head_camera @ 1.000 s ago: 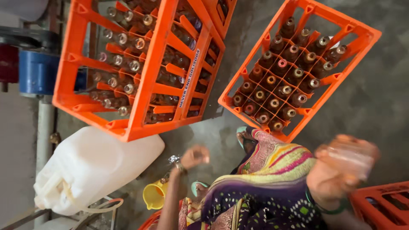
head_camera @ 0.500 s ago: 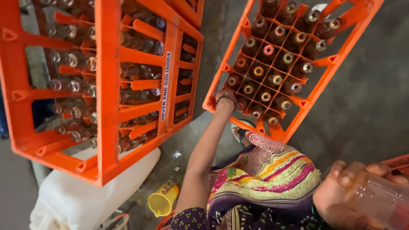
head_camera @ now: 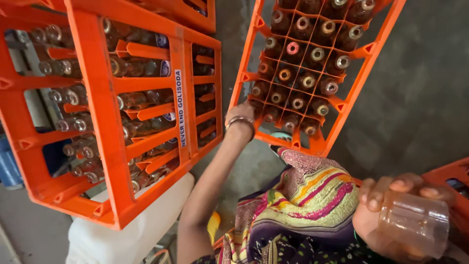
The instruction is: The person sits on the floor and fills glass bottles with a reddish liquid from a large white container using a yellow funnel. The person places filled bottles into orange crates and repeats the process for multiple bottles.
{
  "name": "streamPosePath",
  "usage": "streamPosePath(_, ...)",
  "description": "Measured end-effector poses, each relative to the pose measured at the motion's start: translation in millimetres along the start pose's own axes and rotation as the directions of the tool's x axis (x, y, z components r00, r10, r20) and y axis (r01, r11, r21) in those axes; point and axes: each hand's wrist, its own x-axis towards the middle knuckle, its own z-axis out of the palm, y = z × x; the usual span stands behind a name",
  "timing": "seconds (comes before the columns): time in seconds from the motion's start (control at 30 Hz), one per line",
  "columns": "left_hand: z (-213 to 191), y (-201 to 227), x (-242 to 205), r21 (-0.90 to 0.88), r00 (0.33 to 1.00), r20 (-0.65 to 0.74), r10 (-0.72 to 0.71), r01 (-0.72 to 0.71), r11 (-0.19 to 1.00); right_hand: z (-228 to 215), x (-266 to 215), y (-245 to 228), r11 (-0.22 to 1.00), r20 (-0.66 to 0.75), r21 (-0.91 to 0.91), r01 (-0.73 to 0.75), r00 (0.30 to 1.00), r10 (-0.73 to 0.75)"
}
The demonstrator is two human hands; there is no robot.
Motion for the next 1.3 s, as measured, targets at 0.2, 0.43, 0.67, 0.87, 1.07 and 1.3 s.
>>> streamPosePath(0.2,-92.8,-39.8,-61.8,0.022,0.996,0.055,0.073,-0.074,0.997,6.2,-0.6,5.2,0.992,-0.054,-0.121,0.025,0.998,-0.031)
streamPosePath(0.43,-116.9,-39.4,-75.5,0.007,0.989,-0.007,0.149,-0.149,0.989,9.3,5.1,-0.4,0.993,0.015,-0.114,-0.025,1.0,0.027)
streamPosePath(0.67,-36.9,-15.2,-17.7,0.168,0.996,0.031,0.085,-0.089,0.982,8.2,5.7,1.2,0.997,-0.026,-0.049,-0.053,0.998,0.051)
streamPosePath(0.87,69.9,12.8,46.3,0.168,0.971,-0.213,0.113,-0.077,0.983,8.0,8.5,3.8,0.99,0.035,-0.139,0.025,0.999,-0.021)
streamPosePath(1.07,81.0,11.0,81.2,0.185,0.991,0.067,0.115,-0.125,0.975,3.7,2.9,12.3,0.974,-0.076,-0.178,0.138,0.985,-0.153)
streamPosePath(1.3,48.9,11.8,65.2,0.204,0.983,0.129,0.133,-0.158,0.966,-2.9,-2.9,15.1,0.95,-0.089,-0.276,0.144,0.981,-0.174)
